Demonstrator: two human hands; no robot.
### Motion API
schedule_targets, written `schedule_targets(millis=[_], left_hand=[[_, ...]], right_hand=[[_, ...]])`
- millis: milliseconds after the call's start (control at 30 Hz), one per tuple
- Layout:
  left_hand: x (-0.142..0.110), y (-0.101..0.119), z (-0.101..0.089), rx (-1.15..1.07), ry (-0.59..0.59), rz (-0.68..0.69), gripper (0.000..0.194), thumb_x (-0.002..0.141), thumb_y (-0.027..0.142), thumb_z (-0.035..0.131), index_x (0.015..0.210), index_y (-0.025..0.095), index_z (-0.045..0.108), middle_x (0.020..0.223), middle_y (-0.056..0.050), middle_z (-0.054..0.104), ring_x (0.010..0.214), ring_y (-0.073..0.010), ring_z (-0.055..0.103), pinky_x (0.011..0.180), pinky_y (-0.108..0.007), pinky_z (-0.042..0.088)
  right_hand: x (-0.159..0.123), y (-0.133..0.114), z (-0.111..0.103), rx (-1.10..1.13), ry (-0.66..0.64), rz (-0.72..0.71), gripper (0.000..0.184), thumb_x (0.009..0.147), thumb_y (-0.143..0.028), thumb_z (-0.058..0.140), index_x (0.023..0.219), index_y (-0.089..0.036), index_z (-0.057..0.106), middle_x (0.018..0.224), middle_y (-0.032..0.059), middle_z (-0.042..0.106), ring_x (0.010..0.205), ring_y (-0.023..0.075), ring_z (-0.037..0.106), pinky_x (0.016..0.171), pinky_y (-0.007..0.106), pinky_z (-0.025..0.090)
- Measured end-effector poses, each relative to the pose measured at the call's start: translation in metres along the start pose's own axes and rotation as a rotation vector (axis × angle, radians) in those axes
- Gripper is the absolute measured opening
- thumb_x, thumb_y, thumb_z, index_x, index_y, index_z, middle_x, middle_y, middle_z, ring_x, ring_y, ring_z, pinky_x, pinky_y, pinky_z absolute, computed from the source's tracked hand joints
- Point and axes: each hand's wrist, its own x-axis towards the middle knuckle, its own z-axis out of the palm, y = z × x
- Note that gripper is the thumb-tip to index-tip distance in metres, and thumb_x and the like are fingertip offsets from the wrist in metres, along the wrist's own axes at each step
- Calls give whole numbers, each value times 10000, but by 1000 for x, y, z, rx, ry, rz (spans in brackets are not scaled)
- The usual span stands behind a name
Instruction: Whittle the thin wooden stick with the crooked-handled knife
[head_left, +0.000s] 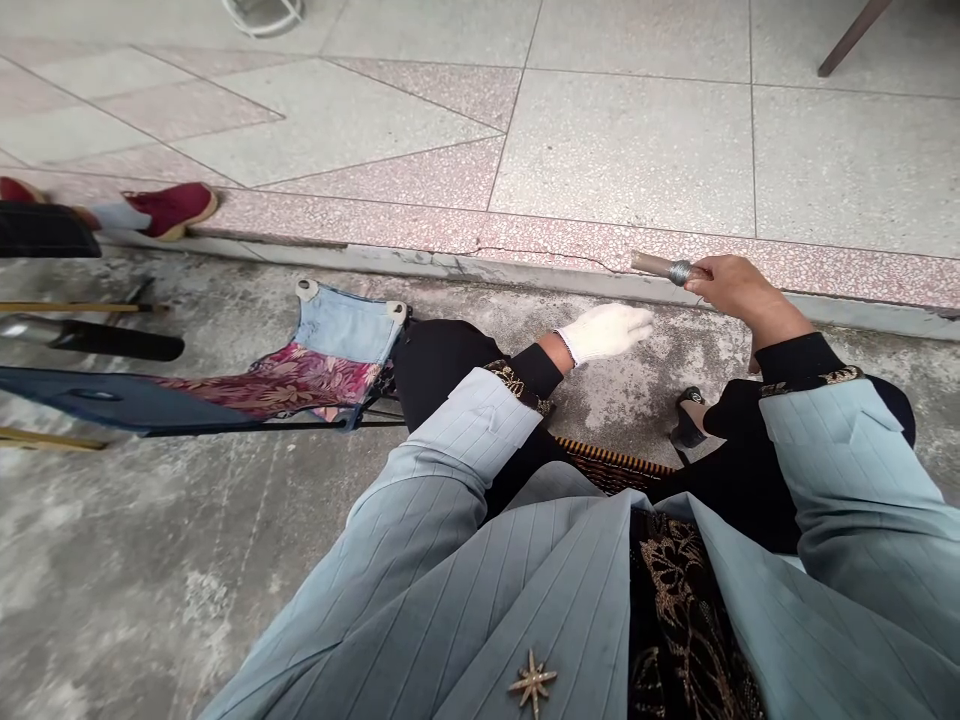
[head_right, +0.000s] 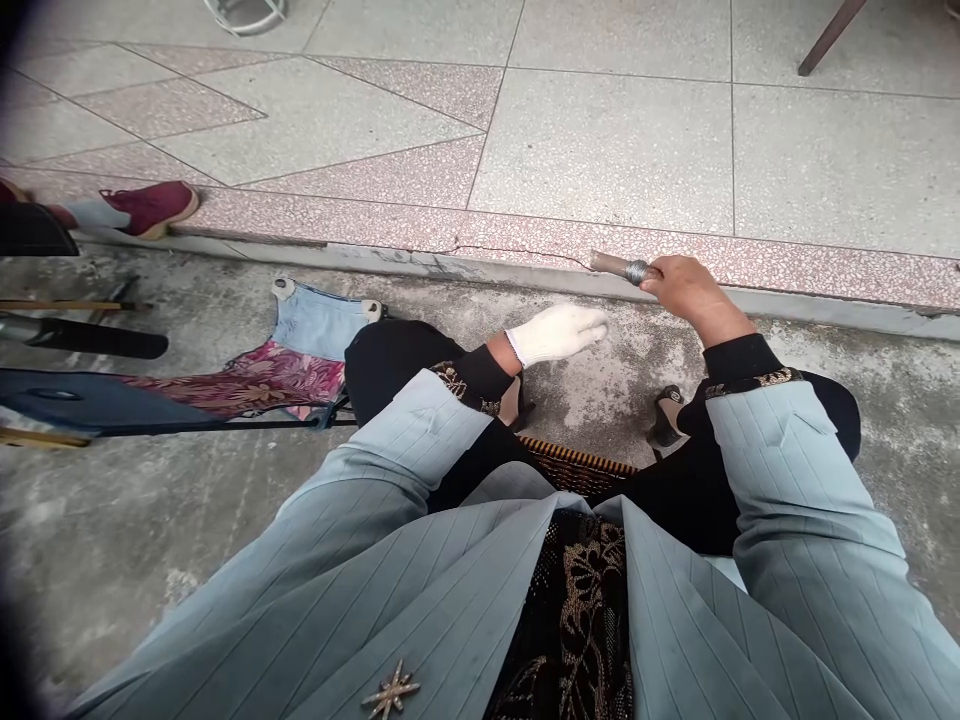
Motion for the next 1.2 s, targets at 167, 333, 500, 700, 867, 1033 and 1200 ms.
schedule_targets(millis=[167,333,500,700,867,1033,1200], left_hand=[[-5,-2,-8,1,38,-7,341,983,367,374,1069,193,654,867,-45,690,737,-181,597,637,-280,349],[-6,-15,-19,-178,143,-80,316,968,327,404,1056,182,671,922,-36,695,831,-179,609,733,-279,406],[-3,-13,-14,-465,183,-10,340,980,335,377,1008,147,658,924,-46,683,818,-154,599,764,-281,437],[-1,0,-2,-459,104,60,324,962,363,398,966,156,647,872,-22,658,799,-152,579,767,-271,421],[-2,2,-5,-278,23,42,336,956,375,398,993,169,661,873,-35,663,781,-161,576,728,-264,401],[-6,-10,-15,-227,73,45,296,938,320,417,982,168,667,819,-26,648,728,-153,556,696,-265,384],[-5,-18,-20,-447,137,39,305,948,312,402,950,140,653,875,-37,666,744,-128,567,737,-264,419]], right_hand=[[1,-2,11,-274,-334,-96,309,861,-327,604,1083,-149,727,999,139,703,881,276,631,702,349,429],[-13,3,0,200,-921,-437,364,785,-469,710,1024,-199,756,805,33,685,713,175,593,687,307,449],[-25,7,-27,816,-500,-397,370,733,-479,776,975,-203,730,858,40,681,708,148,576,673,281,484],[-10,9,-12,831,-30,-72,242,791,-400,723,836,-168,670,780,50,655,645,133,560,623,275,480],[-1,1,4,46,-132,-29,261,817,-340,655,1006,-174,726,922,94,690,833,238,616,716,341,445],[-6,-2,8,-32,-722,-351,275,792,-395,673,945,-178,748,800,53,679,776,211,603,709,316,434],[-24,1,-15,443,-735,-479,397,759,-482,710,1047,-210,733,871,17,683,757,158,589,717,298,462]])
